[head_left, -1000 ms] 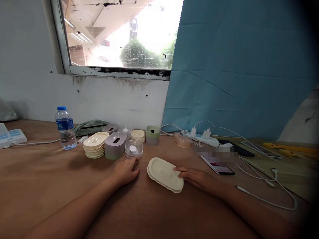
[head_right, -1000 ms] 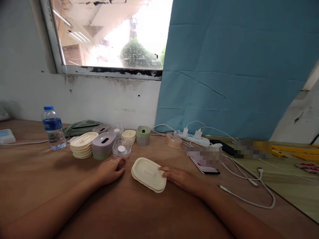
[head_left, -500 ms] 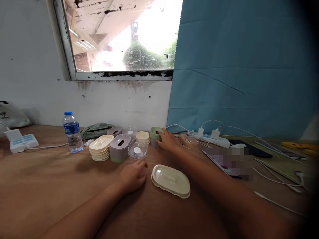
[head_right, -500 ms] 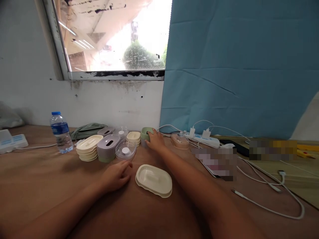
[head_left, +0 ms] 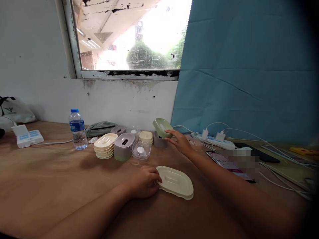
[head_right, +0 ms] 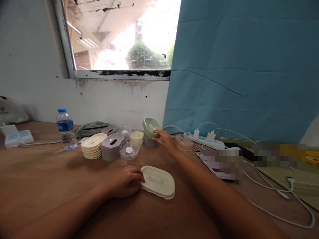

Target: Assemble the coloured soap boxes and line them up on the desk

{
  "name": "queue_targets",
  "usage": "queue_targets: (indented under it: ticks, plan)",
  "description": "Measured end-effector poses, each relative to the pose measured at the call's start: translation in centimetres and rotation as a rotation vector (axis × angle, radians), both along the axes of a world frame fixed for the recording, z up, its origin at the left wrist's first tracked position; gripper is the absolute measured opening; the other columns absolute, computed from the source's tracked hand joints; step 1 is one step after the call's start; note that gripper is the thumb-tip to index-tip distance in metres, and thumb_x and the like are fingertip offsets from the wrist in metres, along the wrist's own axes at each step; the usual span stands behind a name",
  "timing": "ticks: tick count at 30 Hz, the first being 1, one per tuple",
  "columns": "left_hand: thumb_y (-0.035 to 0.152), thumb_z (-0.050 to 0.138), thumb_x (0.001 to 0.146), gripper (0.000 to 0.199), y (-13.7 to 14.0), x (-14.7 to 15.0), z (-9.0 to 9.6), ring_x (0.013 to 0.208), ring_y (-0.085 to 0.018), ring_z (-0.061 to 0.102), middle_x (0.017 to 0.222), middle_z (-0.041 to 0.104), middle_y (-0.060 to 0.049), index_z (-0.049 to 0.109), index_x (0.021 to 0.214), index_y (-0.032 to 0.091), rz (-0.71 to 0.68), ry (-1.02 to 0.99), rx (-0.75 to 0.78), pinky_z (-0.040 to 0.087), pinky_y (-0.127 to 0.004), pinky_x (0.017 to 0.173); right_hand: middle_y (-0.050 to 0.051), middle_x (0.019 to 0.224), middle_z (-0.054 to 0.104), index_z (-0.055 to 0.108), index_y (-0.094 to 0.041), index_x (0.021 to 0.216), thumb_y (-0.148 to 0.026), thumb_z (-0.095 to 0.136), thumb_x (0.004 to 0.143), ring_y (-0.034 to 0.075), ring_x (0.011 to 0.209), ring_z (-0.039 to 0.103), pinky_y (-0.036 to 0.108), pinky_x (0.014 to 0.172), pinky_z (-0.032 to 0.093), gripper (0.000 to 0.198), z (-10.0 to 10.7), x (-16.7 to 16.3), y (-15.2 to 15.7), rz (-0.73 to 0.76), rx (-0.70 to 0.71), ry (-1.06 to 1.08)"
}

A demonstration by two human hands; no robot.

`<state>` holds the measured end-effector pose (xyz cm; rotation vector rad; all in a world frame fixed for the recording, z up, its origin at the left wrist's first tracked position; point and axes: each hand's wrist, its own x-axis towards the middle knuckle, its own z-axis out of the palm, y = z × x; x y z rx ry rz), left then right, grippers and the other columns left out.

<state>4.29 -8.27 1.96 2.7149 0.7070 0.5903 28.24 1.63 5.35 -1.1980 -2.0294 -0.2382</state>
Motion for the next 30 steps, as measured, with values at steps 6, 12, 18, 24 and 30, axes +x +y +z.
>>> queue_targets:
  ticks: [6,12,18,24,30]
  plan:
    - [0.026,0.048,0.074,0.019,-0.1,-0.8,1.0,0.077,-0.014,0.053,0.089,0.055,-0.002,0.05,0.091,0.02,0.284,-0.234,-0.051,0.043,-0.026,0.072,0.006,0.118,0.055,0.047,-0.026,0.117,-0.032,0.053,0.081,0.02,0.111,0.049,0.037,0.093,0.042,0.037,-1.5,3.4,-9.8,0.194,-0.116,-0.054]
    - [0.031,0.052,0.075,0.048,1.2,-1.1,-0.1,0.103,-0.018,0.047,0.115,0.046,-0.008,0.031,0.116,0.021,0.205,-0.479,-0.244,0.039,-0.034,0.092,0.007,0.118,0.055,0.05,-0.025,0.114,-0.032,0.058,0.078,0.019,0.114,0.047,0.037,0.098,0.037,0.037,-3.2,4.3,-13.5,0.457,-0.387,-0.096]
    - [0.034,0.064,0.07,0.072,1.6,-0.3,-1.3,0.124,-0.024,0.033,0.134,0.034,-0.012,0.025,0.129,0.021,0.047,-0.446,-0.546,0.03,-0.04,0.102,0.01,0.116,0.055,0.05,-0.022,0.11,-0.031,0.061,0.074,0.019,0.111,0.049,0.036,0.095,0.038,0.038,-4.2,3.9,-12.5,0.523,-0.346,-0.074]
    - [0.033,0.074,0.058,0.079,1.3,0.4,-1.0,0.112,-0.024,0.045,0.12,0.048,-0.012,0.033,0.124,0.018,0.137,-0.51,-0.559,0.037,-0.038,0.096,0.012,0.121,0.047,0.053,-0.021,0.1,-0.033,0.065,0.064,0.024,0.113,0.045,0.037,0.093,0.037,0.039,-4.6,3.5,-12.6,0.461,-0.275,0.027]
    - [0.036,0.076,0.053,0.077,0.4,1.1,-1.0,0.101,-0.023,0.05,0.109,0.051,-0.011,0.038,0.118,0.016,0.241,-0.507,-0.491,0.043,-0.037,0.087,0.01,0.117,0.046,0.047,-0.02,0.102,-0.045,0.072,0.054,0.027,0.109,0.046,0.037,0.091,0.038,0.059,-4.9,2.6,-12.7,0.366,-0.439,0.292]
